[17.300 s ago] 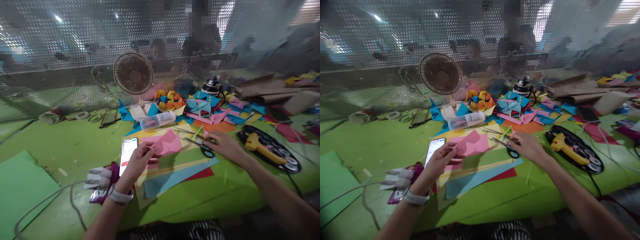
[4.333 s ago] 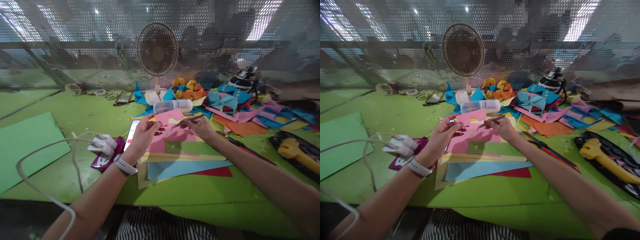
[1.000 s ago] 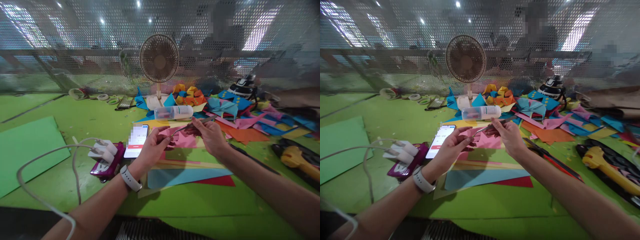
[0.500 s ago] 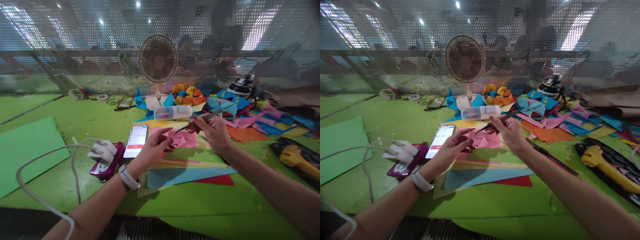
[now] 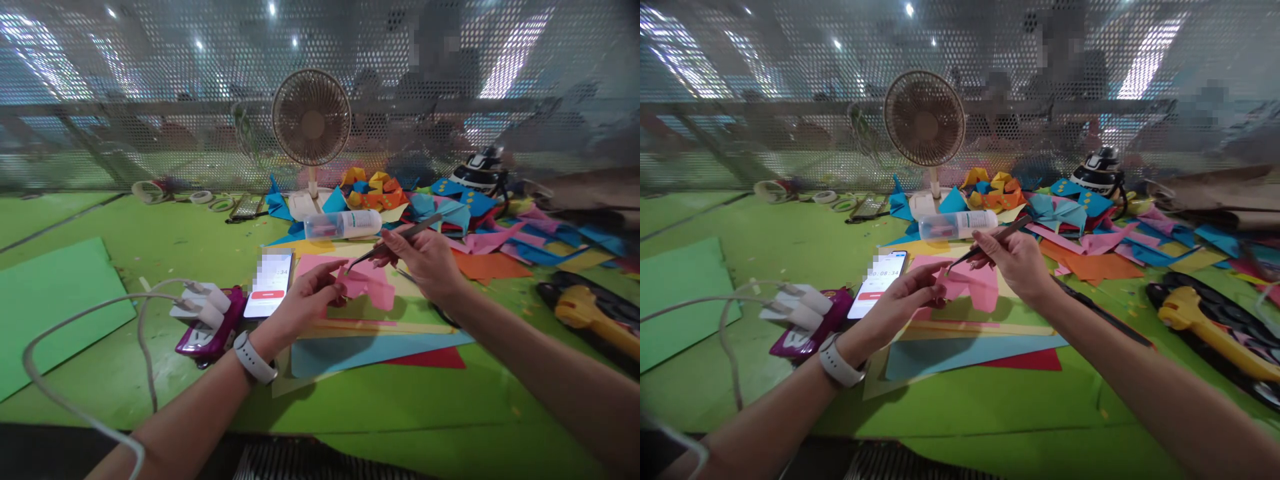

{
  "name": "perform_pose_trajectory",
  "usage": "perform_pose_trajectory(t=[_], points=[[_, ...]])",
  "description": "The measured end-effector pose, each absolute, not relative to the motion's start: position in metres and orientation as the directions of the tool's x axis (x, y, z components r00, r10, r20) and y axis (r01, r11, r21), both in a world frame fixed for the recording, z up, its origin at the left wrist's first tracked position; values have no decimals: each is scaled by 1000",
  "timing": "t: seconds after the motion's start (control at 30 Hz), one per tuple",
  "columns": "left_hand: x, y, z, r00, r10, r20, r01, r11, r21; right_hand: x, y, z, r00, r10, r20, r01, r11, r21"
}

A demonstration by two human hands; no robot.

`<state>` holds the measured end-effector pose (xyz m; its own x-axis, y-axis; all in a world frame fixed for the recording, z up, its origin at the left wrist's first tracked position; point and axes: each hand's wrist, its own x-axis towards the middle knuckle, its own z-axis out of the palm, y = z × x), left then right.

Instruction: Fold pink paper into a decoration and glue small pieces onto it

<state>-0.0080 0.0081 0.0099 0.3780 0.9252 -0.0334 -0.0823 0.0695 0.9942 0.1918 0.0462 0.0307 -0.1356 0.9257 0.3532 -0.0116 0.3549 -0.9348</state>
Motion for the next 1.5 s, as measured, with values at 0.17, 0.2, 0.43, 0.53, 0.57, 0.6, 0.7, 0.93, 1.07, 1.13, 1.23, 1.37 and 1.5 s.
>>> perform_pose_trajectory(t=[0.17,0.2,0.43,0.53,0.57,0.6,0.7,0.93,1.07,1.13,1.23,1.37,1.5], points=[[-7,8,10,369,929,-18,-110,63,992,190,45,31,-114,932,343,-18,343,-939],[-7,8,11,370,929,-13,-114,60,992,190,45,31,-106,933,343,-16,343,-939],[-9,8,11,386,923,-5,-132,61,989,189,44,29,-96,922,374,8,377,-926],[-9,9,9,388,922,-6,-150,69,986,190,44,30,-87,926,368,23,371,-928],[-10,9,9,386,923,-8,-155,73,985,190,44,31,-84,927,365,26,369,-929],[-10,9,9,382,924,-10,-162,78,984,190,44,31,-82,929,362,25,365,-931],[-10,9,10,352,936,-13,-185,83,979,191,44,32,-81,934,348,2,349,-937],[-7,6,17,273,961,-31,-249,102,963,191,45,28,-95,929,358,10,360,-933],[-7,6,14,265,964,-10,-255,80,964,190,45,28,-102,930,352,3,354,-935],[-8,7,13,266,964,2,-250,67,966,189,44,28,-103,933,346,-1,347,-938],[-10,9,11,276,961,7,-231,59,971,188,43,28,-101,937,335,-2,337,-941],[-9,9,11,257,967,3,-247,63,967,188,43,28,-94,937,337,-5,338,-941],[-8,8,13,257,966,7,-251,60,966,188,43,27,-110,936,333,-17,334,-943]])
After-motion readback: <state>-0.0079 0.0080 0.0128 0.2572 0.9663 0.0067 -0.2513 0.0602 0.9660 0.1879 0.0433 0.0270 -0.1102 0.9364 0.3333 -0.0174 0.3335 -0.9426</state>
